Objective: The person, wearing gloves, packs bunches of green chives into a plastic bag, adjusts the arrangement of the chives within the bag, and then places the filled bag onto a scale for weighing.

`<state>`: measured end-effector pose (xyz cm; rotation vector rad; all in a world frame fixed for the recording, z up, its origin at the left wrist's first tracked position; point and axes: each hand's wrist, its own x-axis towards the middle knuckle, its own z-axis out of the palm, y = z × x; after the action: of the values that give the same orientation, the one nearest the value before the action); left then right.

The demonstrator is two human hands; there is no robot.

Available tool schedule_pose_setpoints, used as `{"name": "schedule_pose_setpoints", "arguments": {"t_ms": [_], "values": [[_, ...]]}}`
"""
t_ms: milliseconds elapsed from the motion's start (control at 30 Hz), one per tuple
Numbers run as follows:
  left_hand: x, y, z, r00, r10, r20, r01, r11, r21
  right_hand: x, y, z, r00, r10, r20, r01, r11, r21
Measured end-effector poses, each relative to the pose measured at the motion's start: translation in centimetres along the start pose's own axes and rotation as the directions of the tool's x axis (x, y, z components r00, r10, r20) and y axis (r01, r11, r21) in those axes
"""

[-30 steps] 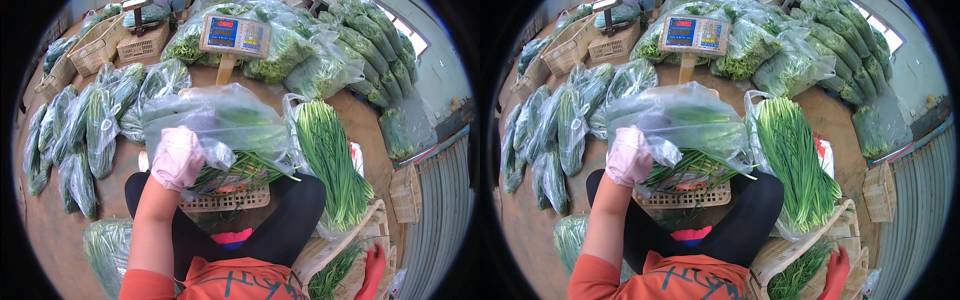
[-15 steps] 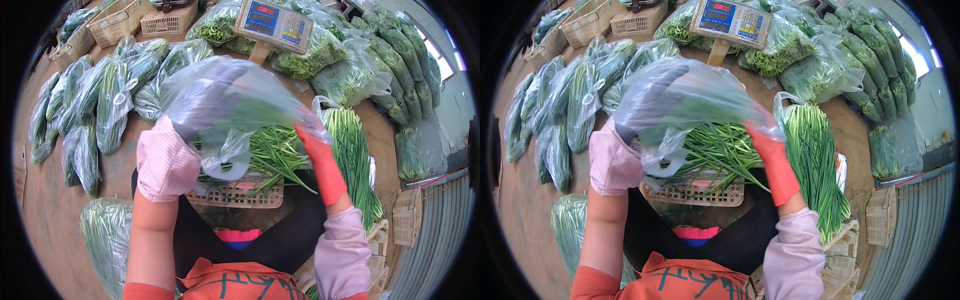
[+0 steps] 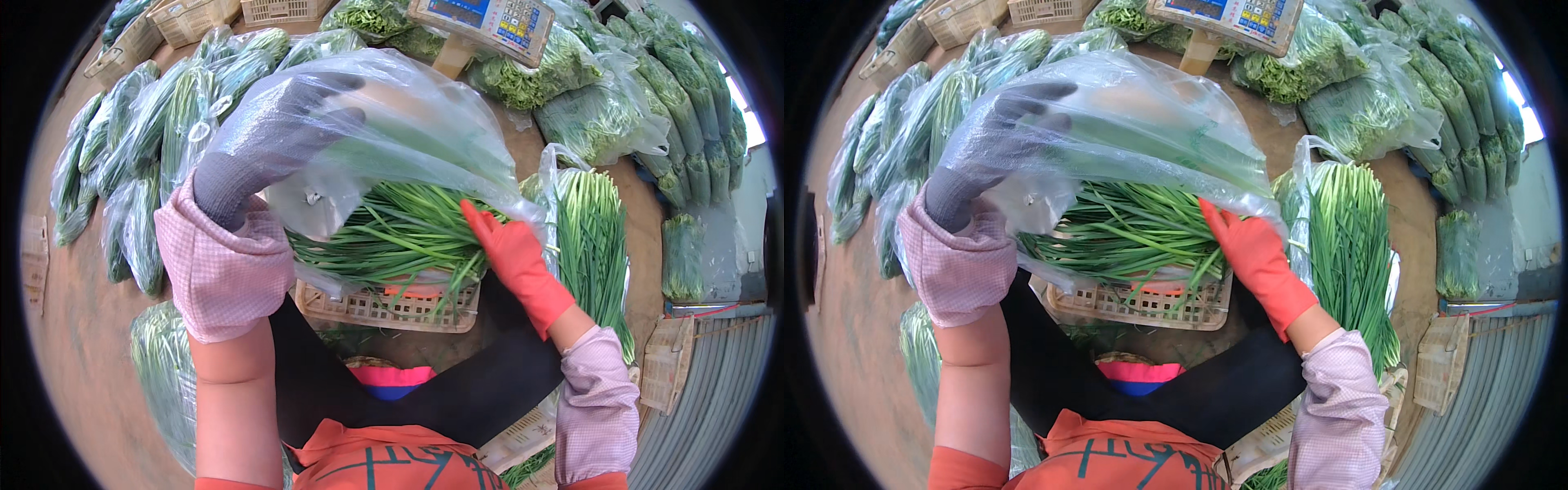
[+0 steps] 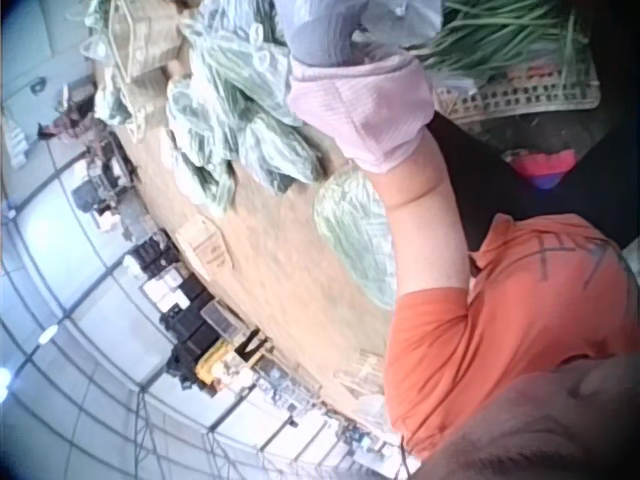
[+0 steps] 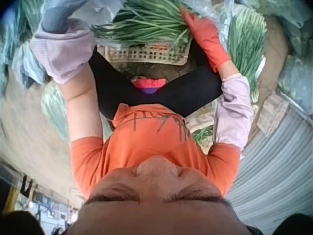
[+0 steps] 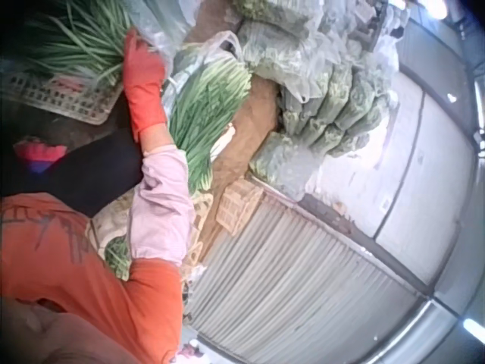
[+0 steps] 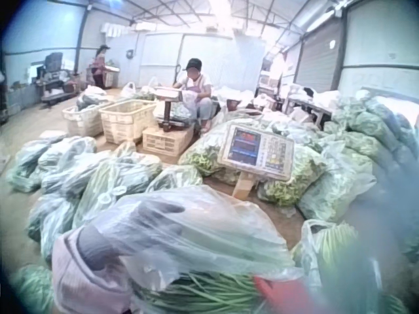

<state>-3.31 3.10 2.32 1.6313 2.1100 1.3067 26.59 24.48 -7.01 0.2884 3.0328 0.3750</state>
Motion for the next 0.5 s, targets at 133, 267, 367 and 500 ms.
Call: {"name": "schedule_pose_setpoints", "arguments": {"t_ms": [133, 267, 367, 500], "values": [[-0.2, 0.4, 0.1, 0.994, -0.111, 0.003, 0.111, 0.993, 0.028, 5.3, 0.4, -4.3, 0.959, 0.207, 0.194, -0.277, 0.834, 0.478], [-0.1, -0.1, 1.1, 0.984, 0.173, -0.045, -0.167, 0.979, 0.117, 11.7, -0.4, -5.6, 0.844, 0.321, 0.429, -0.488, 0.132, 0.863], [-1.2, -1.6, 1.2, 0.976, 0.195, -0.094, -0.189, 0.979, 0.075, 13.2, -0.5, -5.1, 0.855, 0.359, 0.373, -0.378, -0.059, 0.924], [-1.7, -1.2, -0.3, 0.992, 0.125, 0.02, -0.125, 0.935, 0.332, 12.4, 3.8, 0.0, 0.988, 0.149, 0.038, -0.09, 0.361, 0.928]]}}
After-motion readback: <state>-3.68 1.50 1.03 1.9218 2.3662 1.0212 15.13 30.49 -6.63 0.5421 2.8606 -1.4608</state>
